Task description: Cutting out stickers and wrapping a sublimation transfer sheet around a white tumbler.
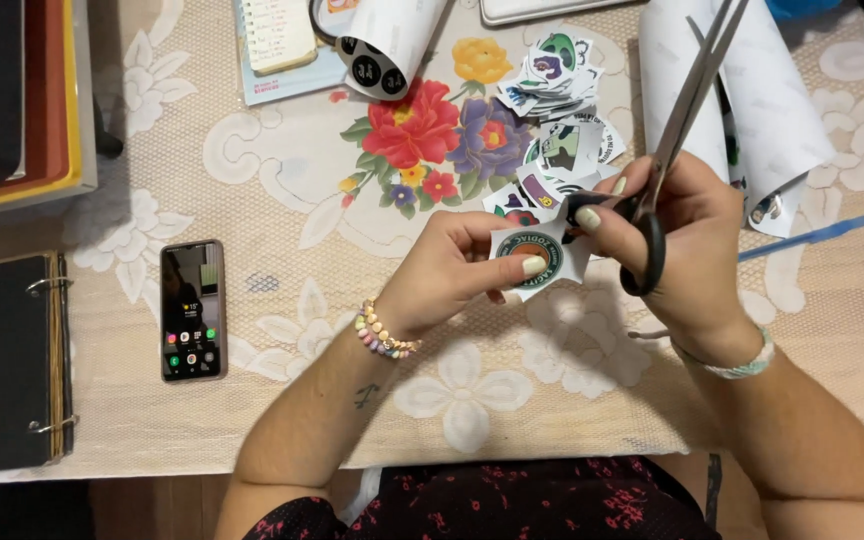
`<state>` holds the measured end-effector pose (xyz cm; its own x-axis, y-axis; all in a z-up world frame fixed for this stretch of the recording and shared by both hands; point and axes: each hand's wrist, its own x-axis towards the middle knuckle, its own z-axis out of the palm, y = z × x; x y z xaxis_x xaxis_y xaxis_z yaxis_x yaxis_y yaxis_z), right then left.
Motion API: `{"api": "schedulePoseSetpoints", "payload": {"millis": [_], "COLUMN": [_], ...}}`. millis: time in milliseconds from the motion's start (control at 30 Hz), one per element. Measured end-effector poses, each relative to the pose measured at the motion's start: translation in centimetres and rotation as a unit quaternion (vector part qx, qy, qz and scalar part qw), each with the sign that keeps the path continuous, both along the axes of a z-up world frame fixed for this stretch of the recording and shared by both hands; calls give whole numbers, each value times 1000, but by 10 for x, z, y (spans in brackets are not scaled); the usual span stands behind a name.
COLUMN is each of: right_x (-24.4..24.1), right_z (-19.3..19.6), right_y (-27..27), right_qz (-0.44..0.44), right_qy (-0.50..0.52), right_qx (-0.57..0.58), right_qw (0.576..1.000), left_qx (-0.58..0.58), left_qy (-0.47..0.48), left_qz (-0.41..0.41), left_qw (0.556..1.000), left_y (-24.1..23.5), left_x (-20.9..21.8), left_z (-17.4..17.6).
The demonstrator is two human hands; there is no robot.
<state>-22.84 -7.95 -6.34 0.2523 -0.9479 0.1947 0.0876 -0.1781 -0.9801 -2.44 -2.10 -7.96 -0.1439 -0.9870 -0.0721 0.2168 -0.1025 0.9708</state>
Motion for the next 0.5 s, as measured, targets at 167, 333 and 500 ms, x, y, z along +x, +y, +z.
{"api": "schedulePoseSetpoints", "payload": {"millis": [167,333,500], "right_x": [1,-3,14], "right_z": [15,-13,-14], "right_y": [2,19,56], "right_qz": [19,77,128], "right_qy": [-12,-20,97], "right_qx": [-37,-189,-176], "right_qw": [999,979,971], "left_qx": [-9,-123,-136], "left_qy": [-15,16,3], "left_qz": [-23,143,201], "left_qw": [1000,982,970], "left_y": [-4,1,14], "left_x": [-2,-3,-7], "left_z": [25,36,49]}}
